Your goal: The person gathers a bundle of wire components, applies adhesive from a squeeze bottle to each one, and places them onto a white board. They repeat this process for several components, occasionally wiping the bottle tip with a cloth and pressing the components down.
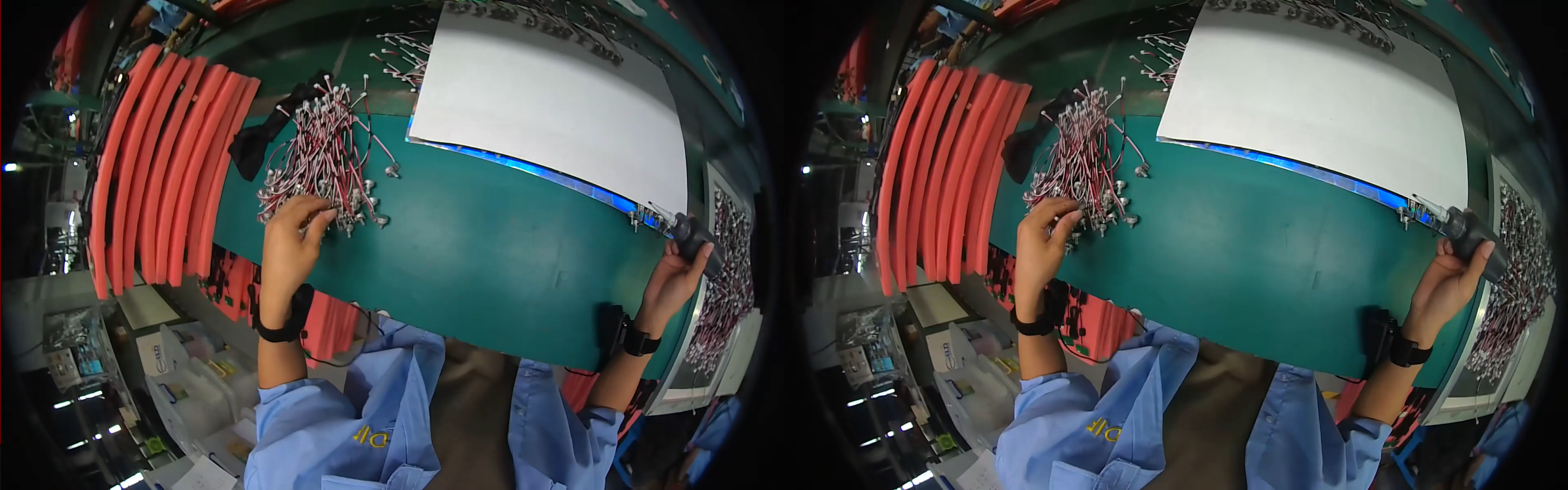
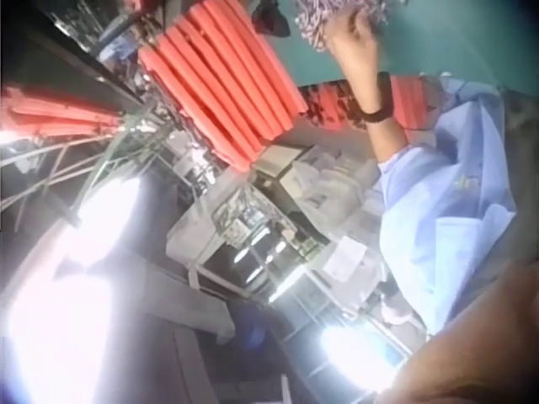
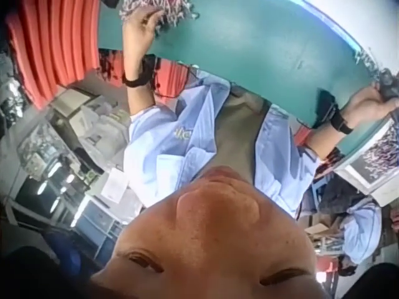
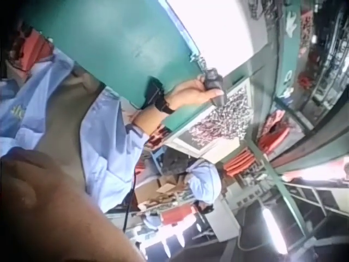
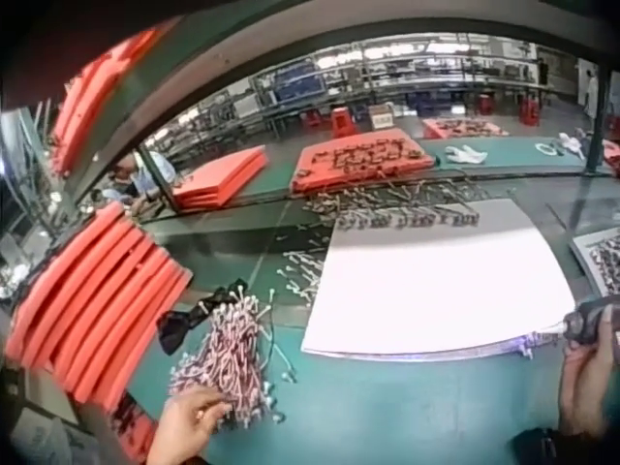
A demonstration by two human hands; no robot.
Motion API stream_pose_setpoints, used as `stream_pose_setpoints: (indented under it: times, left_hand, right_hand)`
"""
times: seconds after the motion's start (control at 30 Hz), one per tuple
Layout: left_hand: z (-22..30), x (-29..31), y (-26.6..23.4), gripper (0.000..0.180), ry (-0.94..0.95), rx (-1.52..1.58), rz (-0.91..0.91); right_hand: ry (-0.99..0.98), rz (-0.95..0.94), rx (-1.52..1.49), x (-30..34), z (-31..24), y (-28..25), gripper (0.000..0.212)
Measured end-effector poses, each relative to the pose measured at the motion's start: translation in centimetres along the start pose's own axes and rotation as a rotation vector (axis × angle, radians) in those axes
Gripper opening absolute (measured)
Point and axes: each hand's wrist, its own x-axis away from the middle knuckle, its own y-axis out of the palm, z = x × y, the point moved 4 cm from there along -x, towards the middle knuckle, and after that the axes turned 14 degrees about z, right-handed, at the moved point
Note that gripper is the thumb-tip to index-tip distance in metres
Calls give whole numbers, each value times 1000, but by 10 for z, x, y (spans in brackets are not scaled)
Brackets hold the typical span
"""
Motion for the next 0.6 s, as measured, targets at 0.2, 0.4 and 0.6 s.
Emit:
stream_pose_setpoints:
  times: [0.2,0.4,0.6]
  left_hand:
    - [26,-17,39,18,383,-195,81]
    - [28,-27,80,22,561,-392,15]
    - [39,-34,83,19,72,63,-47]
  right_hand:
    - [-25,44,3,48,-2,81,36]
    - [61,-80,115,73,17,104,38]
    - [164,-135,163,69,29,95,40]
